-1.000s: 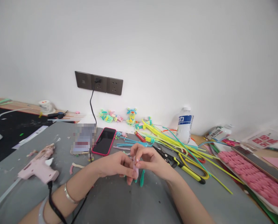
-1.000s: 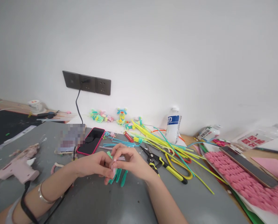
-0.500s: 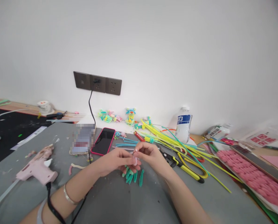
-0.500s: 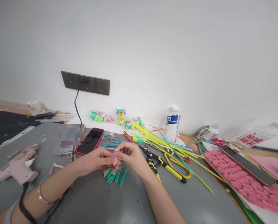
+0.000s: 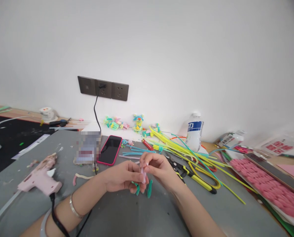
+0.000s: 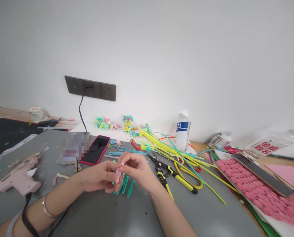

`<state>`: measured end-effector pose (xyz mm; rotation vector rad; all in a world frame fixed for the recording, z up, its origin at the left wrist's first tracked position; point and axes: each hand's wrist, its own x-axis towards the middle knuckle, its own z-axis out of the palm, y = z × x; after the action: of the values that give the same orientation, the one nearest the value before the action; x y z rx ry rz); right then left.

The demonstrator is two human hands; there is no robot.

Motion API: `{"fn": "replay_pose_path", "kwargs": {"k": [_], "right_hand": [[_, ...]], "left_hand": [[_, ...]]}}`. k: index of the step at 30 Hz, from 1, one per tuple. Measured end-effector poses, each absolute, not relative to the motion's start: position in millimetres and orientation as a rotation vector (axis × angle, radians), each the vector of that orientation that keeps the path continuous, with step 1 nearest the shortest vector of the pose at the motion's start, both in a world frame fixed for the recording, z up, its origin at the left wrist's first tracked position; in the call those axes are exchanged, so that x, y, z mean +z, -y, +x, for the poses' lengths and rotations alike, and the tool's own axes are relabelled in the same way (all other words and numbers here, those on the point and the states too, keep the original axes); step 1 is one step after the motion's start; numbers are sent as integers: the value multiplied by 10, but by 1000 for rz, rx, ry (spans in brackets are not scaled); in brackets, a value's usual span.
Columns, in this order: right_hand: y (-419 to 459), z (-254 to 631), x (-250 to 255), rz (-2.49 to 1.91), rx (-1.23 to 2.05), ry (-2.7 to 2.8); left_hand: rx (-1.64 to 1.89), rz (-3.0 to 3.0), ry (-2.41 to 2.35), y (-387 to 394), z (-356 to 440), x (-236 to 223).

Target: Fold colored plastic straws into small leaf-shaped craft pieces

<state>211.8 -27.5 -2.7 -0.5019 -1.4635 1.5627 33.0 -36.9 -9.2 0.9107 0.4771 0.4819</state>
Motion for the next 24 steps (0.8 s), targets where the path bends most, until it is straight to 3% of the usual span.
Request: {"fn": "replay_pose_path", "kwargs": {"k": [13,24], "right_hand": [[238,2205,16,-706,1327,1557],[185,2228,-55,-663,1393,1465]], "left_hand": [[823,914,-797,304,352,-75],[764,1161,-723,310,329,-86]]}}
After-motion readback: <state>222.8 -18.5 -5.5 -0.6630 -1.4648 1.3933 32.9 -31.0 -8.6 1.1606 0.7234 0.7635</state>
